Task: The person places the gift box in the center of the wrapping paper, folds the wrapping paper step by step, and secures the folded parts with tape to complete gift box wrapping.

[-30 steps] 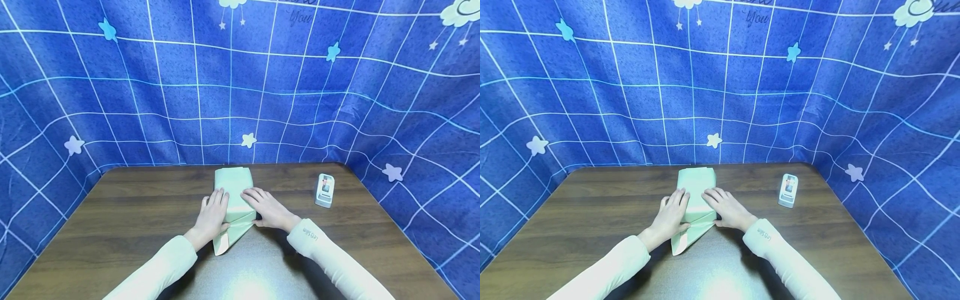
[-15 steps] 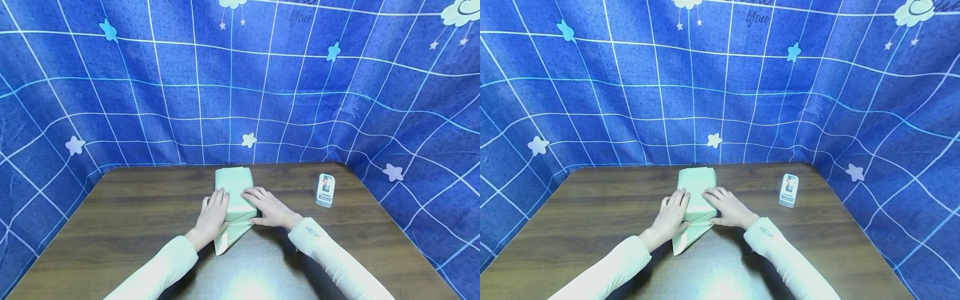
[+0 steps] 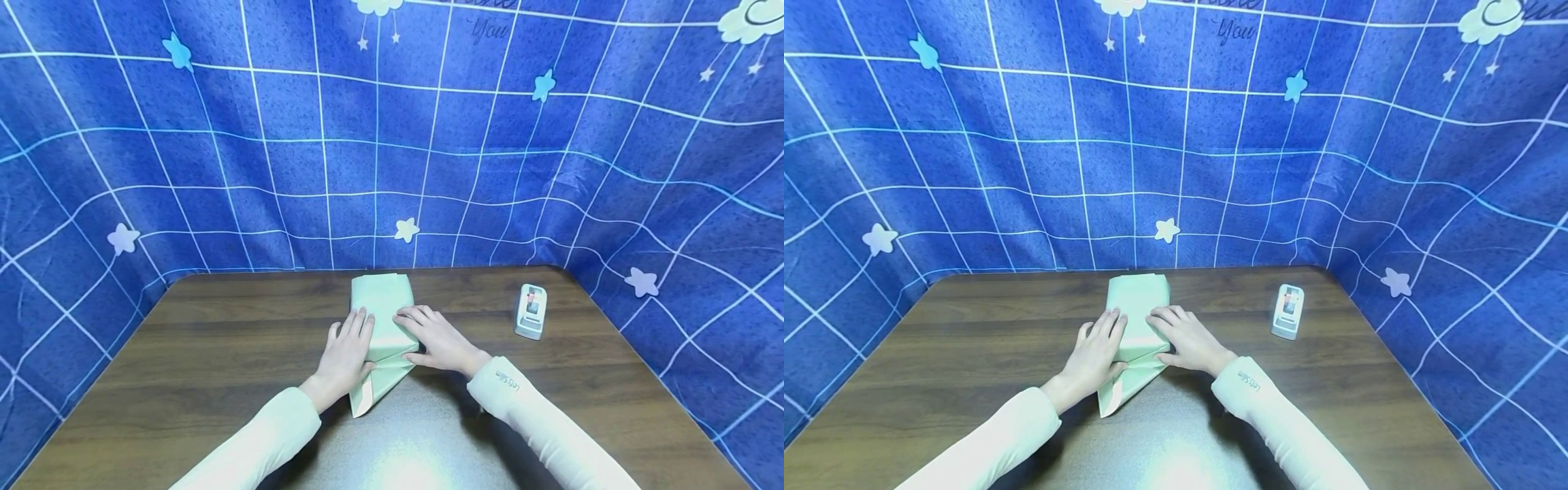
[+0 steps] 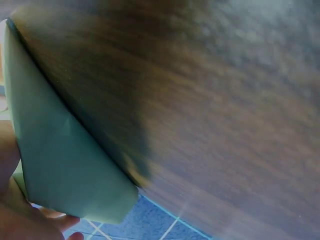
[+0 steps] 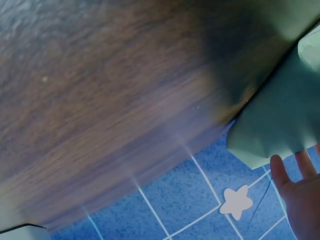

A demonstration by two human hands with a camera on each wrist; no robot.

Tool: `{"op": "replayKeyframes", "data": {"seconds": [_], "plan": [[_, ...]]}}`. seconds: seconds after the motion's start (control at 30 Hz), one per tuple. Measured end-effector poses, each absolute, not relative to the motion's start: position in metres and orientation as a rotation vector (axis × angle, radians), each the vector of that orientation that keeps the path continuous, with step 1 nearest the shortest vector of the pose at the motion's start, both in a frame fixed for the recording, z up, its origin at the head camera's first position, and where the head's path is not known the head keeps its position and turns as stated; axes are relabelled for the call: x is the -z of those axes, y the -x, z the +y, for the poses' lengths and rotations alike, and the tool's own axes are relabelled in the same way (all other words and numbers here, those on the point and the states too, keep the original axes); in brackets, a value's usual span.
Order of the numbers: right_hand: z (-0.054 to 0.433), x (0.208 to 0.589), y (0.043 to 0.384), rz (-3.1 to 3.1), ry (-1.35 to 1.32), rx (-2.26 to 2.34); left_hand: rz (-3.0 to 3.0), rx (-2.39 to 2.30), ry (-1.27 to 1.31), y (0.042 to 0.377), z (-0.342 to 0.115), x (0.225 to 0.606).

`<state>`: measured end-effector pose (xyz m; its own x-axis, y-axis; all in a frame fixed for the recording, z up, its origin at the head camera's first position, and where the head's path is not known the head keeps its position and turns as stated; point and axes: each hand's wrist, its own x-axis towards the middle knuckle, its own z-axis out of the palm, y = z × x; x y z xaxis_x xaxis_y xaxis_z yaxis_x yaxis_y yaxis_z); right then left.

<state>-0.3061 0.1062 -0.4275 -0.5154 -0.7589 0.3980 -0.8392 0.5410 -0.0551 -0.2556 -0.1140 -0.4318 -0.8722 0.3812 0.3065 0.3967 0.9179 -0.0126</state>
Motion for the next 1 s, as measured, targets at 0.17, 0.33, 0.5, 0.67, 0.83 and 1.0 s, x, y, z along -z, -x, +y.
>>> {"op": "replayKeyframes", "data": {"seconds": [0.17,0.33,0.5,0.67,0.83,1.0], "plan": [[0.105,0.430,0.306,-2.462,-1.296,-0.332,-2.796,0.194,0.625,0.254,-0.121,0.427],[0.104,0.432,0.307,-2.465,-1.286,-0.328,-2.837,0.358,0.746,0.253,-0.131,0.416],[0.104,0.432,0.306,-2.461,-1.286,-0.318,-2.851,0.381,0.825,0.254,-0.143,0.409],[0.104,0.431,0.306,-2.468,-1.286,-0.317,-2.809,0.360,0.885,0.254,-0.152,0.404],[0.105,0.430,0.305,-2.478,-1.289,-0.329,-2.761,0.285,0.980,0.255,-0.160,0.404],[0.105,0.430,0.305,-2.488,-1.282,-0.324,-2.740,0.276,1.022,0.258,-0.162,0.406]]}}
